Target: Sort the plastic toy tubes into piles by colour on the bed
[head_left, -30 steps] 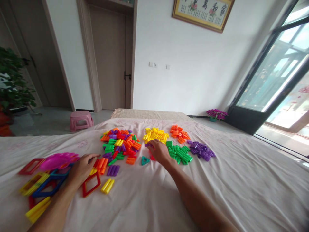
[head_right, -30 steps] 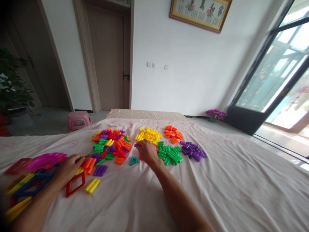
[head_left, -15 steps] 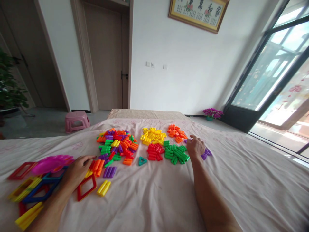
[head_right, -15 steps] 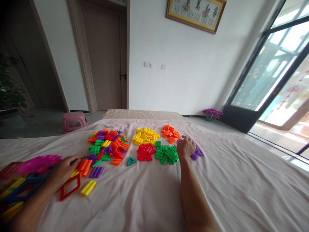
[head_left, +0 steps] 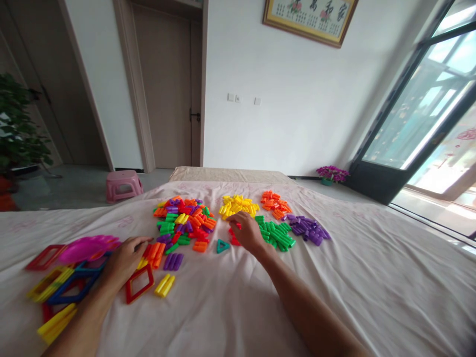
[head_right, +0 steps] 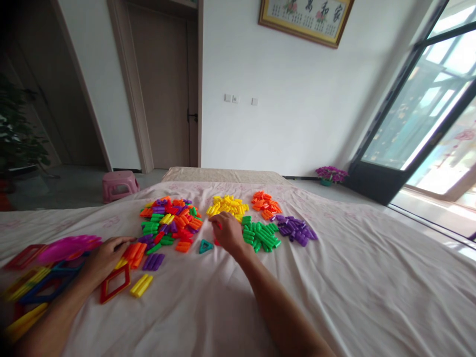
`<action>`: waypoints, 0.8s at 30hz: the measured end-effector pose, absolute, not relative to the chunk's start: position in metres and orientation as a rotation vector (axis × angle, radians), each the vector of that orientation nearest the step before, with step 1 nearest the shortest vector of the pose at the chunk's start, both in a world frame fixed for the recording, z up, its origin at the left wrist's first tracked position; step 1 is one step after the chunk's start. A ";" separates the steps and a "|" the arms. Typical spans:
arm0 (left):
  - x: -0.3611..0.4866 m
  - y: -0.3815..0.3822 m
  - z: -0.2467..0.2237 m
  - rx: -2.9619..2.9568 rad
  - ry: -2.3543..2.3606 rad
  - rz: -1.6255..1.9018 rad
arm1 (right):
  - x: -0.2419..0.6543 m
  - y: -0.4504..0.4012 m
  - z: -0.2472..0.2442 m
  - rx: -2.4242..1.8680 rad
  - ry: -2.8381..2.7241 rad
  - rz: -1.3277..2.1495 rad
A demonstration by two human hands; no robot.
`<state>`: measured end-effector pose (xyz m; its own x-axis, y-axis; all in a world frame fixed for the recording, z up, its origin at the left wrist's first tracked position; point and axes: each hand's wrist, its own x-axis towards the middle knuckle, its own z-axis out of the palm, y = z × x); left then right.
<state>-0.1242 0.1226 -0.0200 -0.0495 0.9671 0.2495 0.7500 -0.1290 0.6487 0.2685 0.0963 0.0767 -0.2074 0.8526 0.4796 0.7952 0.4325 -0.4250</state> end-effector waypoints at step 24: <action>-0.119 0.117 -0.012 1.995 1.837 0.974 | 0.172 0.042 0.049 -0.817 -2.591 0.112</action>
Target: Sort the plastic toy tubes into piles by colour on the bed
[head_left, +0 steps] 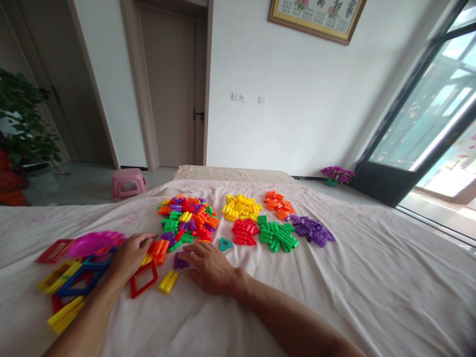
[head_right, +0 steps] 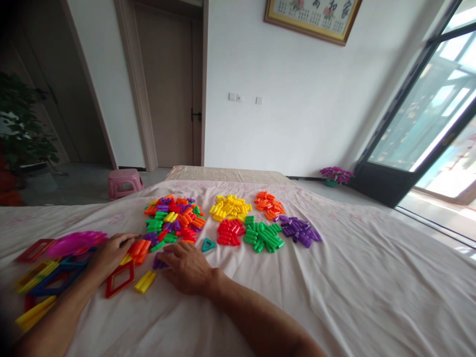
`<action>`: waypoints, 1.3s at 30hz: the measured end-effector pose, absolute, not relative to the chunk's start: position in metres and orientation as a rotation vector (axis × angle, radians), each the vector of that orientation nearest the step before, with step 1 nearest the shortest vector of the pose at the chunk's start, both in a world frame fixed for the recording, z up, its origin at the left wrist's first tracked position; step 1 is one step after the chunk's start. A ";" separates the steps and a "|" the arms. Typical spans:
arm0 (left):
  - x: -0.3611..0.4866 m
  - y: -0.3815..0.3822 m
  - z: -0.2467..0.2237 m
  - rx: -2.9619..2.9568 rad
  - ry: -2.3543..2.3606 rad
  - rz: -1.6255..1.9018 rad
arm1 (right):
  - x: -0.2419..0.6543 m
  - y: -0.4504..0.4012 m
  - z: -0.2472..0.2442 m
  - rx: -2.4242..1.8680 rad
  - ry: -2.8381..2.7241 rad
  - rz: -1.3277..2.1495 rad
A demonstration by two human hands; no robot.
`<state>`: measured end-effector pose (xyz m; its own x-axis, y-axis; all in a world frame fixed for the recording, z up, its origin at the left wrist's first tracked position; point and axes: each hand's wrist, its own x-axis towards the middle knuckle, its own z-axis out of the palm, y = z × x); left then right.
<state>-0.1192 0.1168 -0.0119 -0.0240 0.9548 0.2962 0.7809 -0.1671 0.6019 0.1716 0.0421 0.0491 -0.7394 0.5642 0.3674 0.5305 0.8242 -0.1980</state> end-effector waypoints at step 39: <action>-0.124 0.121 -0.018 1.965 1.867 0.903 | 0.371 0.125 0.056 -1.626 -1.515 -0.376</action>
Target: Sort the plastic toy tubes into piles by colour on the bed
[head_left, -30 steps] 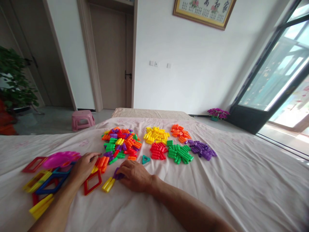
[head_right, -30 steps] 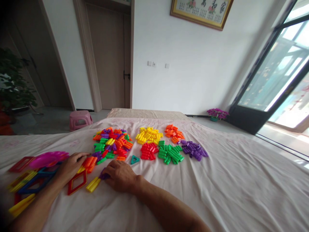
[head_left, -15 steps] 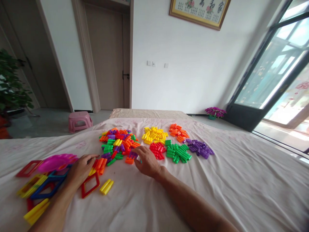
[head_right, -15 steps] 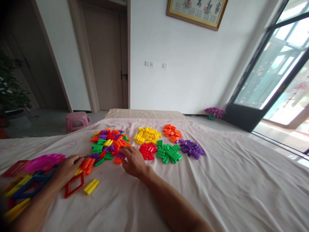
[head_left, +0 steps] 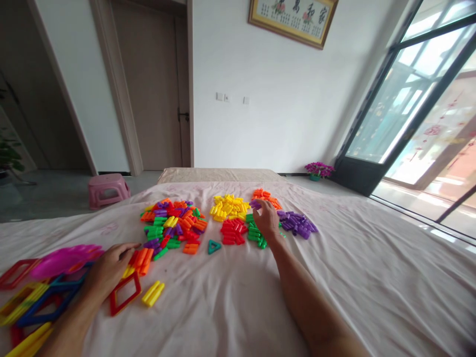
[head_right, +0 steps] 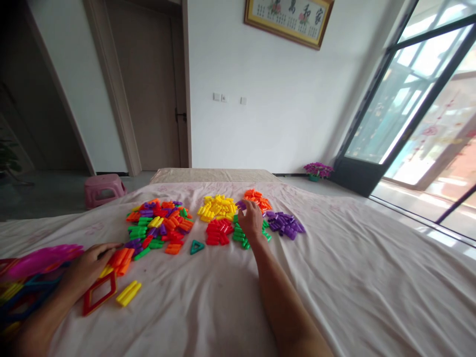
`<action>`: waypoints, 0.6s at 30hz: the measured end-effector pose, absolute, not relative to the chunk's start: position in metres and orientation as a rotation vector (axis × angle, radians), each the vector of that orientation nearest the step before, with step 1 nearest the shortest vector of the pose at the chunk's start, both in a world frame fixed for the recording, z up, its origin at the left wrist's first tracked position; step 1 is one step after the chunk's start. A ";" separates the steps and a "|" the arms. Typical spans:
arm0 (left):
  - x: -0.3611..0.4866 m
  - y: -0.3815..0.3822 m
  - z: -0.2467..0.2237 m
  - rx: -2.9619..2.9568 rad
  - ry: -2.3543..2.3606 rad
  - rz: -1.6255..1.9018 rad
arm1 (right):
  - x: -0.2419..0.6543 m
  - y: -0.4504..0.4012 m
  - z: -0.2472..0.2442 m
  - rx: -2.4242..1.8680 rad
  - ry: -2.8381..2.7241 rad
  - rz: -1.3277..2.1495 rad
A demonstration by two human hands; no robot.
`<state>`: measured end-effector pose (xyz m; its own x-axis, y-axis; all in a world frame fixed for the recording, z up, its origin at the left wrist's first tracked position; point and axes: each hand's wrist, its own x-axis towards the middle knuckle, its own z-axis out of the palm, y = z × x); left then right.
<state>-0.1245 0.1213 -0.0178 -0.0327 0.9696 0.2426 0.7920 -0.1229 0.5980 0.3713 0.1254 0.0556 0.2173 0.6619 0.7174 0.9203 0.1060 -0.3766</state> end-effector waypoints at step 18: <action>-0.125 0.120 -0.017 1.962 1.840 0.933 | 0.440 0.116 0.044 -1.828 -1.056 -0.502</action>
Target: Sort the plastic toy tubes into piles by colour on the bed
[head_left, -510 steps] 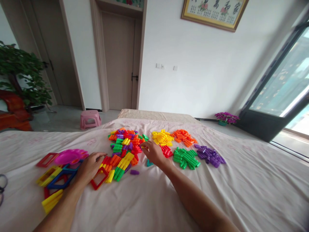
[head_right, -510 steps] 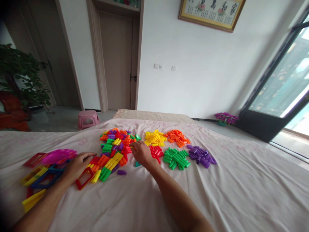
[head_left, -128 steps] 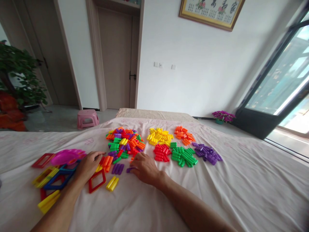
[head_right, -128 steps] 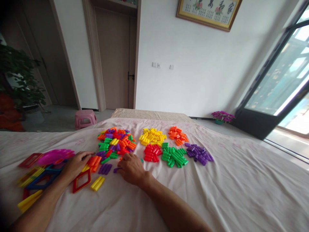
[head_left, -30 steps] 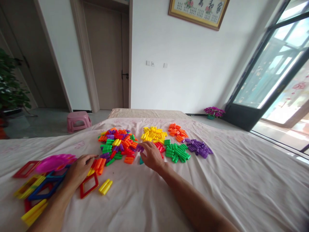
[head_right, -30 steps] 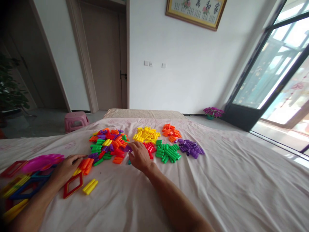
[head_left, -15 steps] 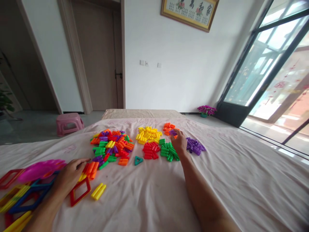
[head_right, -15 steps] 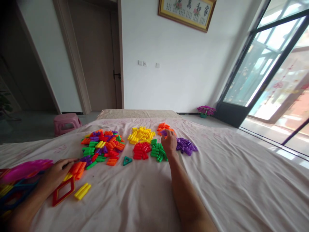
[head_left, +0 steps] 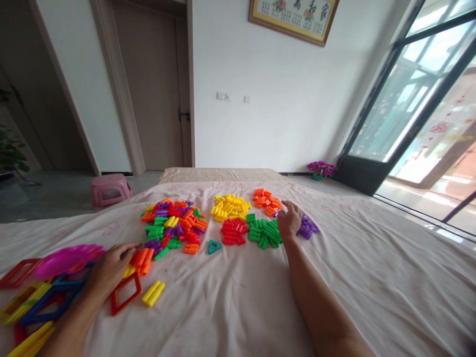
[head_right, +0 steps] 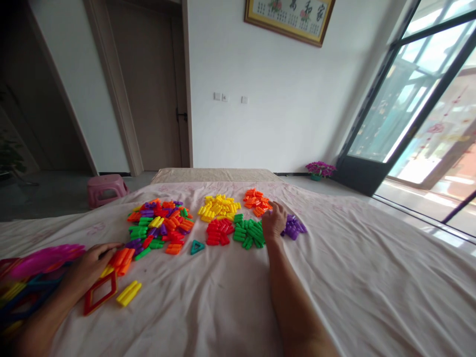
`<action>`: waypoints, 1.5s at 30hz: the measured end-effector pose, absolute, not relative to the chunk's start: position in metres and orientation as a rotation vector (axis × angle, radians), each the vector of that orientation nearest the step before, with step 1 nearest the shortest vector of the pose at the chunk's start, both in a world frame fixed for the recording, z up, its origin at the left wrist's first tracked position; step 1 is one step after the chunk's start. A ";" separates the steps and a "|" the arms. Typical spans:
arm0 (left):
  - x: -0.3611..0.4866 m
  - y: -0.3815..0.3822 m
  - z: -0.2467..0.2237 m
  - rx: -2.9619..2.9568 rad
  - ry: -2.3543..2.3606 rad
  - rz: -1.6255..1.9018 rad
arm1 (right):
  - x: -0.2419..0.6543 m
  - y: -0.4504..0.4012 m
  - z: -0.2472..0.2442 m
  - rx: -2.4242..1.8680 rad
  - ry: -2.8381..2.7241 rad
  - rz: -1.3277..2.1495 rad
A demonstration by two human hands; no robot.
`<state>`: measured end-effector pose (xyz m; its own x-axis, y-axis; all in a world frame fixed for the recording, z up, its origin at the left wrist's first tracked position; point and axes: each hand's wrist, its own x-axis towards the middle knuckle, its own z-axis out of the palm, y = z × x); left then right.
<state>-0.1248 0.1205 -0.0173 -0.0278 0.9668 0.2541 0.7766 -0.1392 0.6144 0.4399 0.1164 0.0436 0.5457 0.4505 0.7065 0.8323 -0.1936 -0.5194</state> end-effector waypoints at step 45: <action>-0.123 0.120 -0.017 1.939 1.856 0.958 | 0.261 0.119 0.061 -1.685 -1.831 0.003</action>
